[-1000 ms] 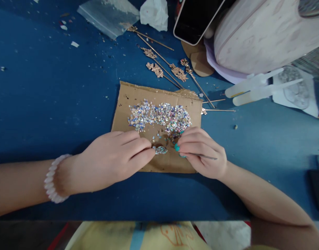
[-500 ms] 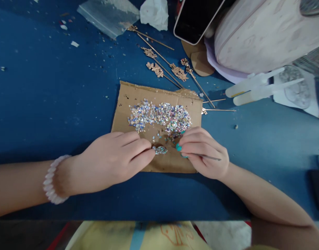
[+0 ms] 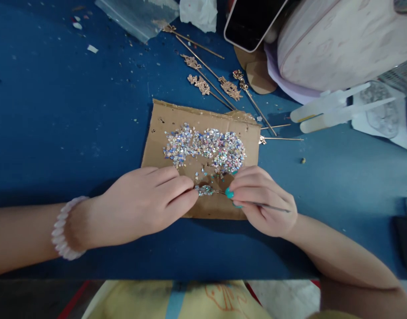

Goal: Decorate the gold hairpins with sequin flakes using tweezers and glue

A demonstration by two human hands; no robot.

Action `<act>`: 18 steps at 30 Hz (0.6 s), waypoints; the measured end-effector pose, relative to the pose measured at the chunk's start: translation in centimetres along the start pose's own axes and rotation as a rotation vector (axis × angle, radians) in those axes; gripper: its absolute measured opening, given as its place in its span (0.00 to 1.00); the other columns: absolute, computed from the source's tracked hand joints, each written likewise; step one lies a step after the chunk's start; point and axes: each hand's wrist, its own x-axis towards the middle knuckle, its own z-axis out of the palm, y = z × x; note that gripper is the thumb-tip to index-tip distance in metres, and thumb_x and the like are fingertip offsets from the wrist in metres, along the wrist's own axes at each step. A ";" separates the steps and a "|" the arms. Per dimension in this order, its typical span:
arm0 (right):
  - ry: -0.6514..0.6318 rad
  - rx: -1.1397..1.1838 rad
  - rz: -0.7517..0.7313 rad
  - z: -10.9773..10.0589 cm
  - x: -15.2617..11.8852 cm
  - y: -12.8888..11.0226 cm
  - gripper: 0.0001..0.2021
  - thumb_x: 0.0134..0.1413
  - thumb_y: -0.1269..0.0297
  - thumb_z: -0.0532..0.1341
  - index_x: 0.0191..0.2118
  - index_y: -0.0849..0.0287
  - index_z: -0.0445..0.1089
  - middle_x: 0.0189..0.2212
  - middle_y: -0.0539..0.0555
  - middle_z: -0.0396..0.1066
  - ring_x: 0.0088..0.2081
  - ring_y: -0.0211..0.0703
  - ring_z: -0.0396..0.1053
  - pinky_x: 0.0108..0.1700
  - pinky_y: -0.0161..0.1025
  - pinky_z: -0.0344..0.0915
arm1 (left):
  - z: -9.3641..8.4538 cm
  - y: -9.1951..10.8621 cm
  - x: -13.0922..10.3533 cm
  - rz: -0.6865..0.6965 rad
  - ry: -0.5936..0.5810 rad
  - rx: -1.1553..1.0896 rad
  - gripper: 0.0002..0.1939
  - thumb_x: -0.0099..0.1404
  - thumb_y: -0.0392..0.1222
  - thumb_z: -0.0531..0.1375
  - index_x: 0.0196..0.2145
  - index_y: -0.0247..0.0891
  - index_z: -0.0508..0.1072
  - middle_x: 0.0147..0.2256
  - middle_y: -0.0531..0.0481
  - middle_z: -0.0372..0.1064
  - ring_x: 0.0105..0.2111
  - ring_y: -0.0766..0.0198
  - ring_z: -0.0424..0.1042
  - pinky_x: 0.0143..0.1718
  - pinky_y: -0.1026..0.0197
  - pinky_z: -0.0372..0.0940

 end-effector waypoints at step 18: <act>0.039 -0.073 0.020 0.3 0.1 0.7 0.04 0.54 0.76 0.61 0.36 0.62 0.69 0.31 0.57 0.74 0.35 0.43 0.72 0.37 0.46 0.72 | 0.1 -0.1 0.1 0.019 0.018 -0.017 0.15 0.71 0.31 0.45 0.40 0.33 0.71 0.36 0.47 0.72 0.31 0.59 0.68 0.26 0.58 0.61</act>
